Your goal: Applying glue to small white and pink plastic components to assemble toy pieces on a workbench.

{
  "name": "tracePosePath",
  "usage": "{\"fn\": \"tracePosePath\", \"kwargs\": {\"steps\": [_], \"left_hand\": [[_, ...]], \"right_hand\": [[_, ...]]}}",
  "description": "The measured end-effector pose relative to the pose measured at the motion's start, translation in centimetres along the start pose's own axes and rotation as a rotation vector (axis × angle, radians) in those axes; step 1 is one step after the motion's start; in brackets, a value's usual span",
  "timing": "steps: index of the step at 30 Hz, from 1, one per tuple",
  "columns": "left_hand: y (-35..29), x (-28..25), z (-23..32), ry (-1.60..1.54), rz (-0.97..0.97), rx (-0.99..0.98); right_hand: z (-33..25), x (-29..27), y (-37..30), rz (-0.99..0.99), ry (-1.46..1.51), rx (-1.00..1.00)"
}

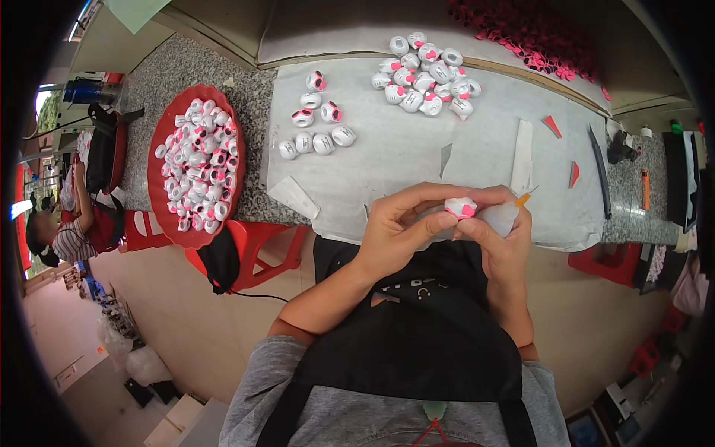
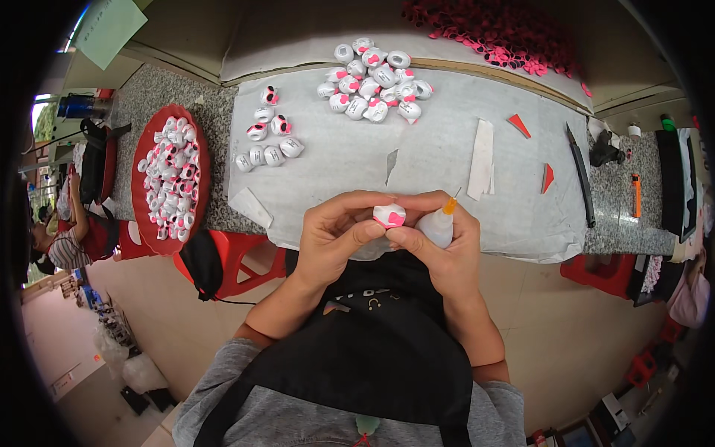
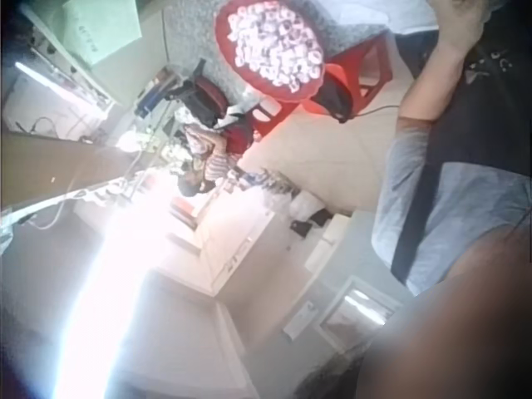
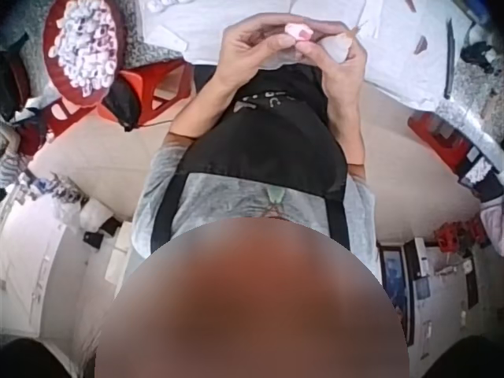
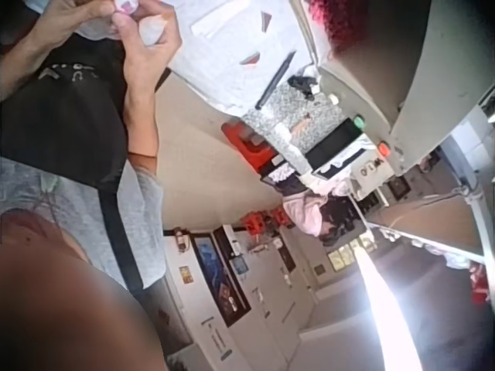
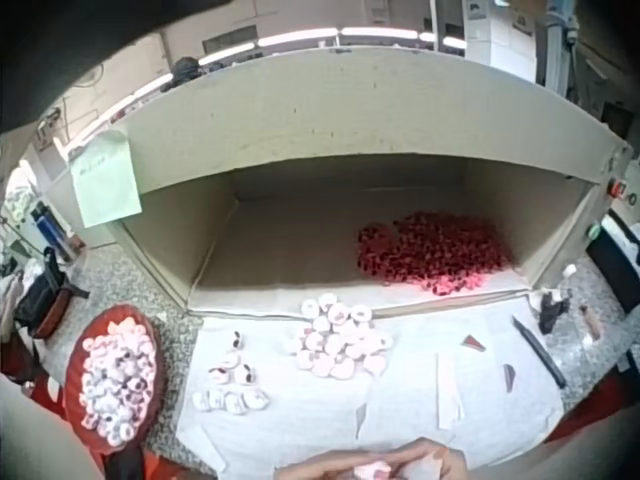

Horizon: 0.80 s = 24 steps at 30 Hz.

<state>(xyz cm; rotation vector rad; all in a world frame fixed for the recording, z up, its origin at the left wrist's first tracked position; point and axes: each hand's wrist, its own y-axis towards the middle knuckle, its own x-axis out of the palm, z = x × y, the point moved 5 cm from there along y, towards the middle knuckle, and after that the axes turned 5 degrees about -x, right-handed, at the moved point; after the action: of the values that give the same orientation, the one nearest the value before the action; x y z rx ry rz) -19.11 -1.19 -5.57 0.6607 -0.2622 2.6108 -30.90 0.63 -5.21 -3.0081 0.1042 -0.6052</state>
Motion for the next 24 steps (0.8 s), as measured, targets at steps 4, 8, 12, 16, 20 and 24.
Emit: {"fn": "tracePosePath", "kwargs": {"steps": [4, 8, 12, 16, 20, 24], "left_hand": [[-0.1, 0.0, 0.0, 0.029, 0.007, 0.002], [-0.3, 0.2, -0.1, 0.009, 0.042, 0.002], [-0.4, 0.2, 0.0, 0.026, 0.073, 0.069], [-0.3, 0.1, 0.1, 0.070, 0.096, 0.122], [-0.4, -0.2, 0.2, 0.047, 0.099, 0.109], [-0.6, -0.5, 0.1, -0.067, 0.082, 0.053]], "right_hand": [[0.1, 0.0, 0.1, -0.024, -0.020, -0.002], [0.3, 0.1, 0.1, -0.027, -0.020, -0.047], [0.5, 0.2, 0.1, -0.014, -0.021, -0.082], [0.9, 0.4, 0.3, 0.027, 0.005, -0.063], [1.2, 0.7, 0.6, 0.001, 0.043, -0.076], [1.0, 1.0, 0.9, -0.040, 0.082, 0.033]]}}
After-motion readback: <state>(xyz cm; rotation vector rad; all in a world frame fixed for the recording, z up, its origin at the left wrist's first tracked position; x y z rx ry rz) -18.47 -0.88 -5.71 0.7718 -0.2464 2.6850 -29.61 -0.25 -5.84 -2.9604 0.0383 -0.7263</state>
